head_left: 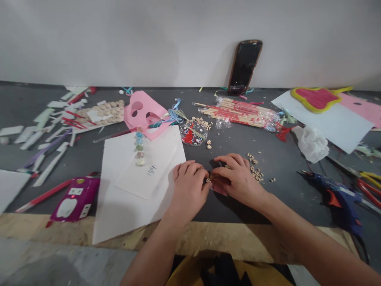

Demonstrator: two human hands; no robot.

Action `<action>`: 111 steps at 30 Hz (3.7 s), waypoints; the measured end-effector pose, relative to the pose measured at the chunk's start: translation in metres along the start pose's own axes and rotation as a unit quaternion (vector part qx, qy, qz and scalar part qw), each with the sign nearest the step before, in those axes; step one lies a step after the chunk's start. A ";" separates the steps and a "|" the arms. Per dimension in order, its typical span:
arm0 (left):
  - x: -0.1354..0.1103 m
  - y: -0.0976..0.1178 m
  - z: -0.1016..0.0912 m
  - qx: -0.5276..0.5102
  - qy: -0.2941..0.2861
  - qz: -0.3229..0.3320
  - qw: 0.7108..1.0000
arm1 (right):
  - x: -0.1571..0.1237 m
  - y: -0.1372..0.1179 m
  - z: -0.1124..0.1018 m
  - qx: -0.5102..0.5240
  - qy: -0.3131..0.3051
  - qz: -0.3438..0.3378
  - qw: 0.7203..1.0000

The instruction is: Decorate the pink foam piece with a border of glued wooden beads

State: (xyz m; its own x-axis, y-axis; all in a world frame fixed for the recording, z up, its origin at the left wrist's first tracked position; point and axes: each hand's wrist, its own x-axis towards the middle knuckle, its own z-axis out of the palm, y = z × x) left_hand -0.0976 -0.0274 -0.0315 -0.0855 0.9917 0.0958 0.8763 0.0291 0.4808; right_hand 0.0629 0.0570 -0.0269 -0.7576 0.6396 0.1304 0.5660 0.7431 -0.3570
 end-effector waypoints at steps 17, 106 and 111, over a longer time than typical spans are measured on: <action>0.003 0.014 0.010 0.000 0.023 0.001 1.000 | -0.013 0.023 -0.013 -0.009 0.034 0.033 0.999; 0.003 0.017 0.013 0.040 0.025 0.015 0.999 | -0.014 0.011 -0.011 -0.032 -0.005 0.067 0.997; 0.003 0.017 0.015 0.042 0.031 0.014 0.999 | -0.020 0.015 -0.009 -0.034 0.011 0.072 0.997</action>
State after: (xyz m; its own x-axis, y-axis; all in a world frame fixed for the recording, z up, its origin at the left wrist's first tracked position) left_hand -0.0764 -0.0218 -0.0360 -0.0878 0.9828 0.1622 0.9152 0.0153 0.4028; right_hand 0.0893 0.0568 -0.0262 -0.6605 0.7438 0.1025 0.6892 0.6548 -0.3102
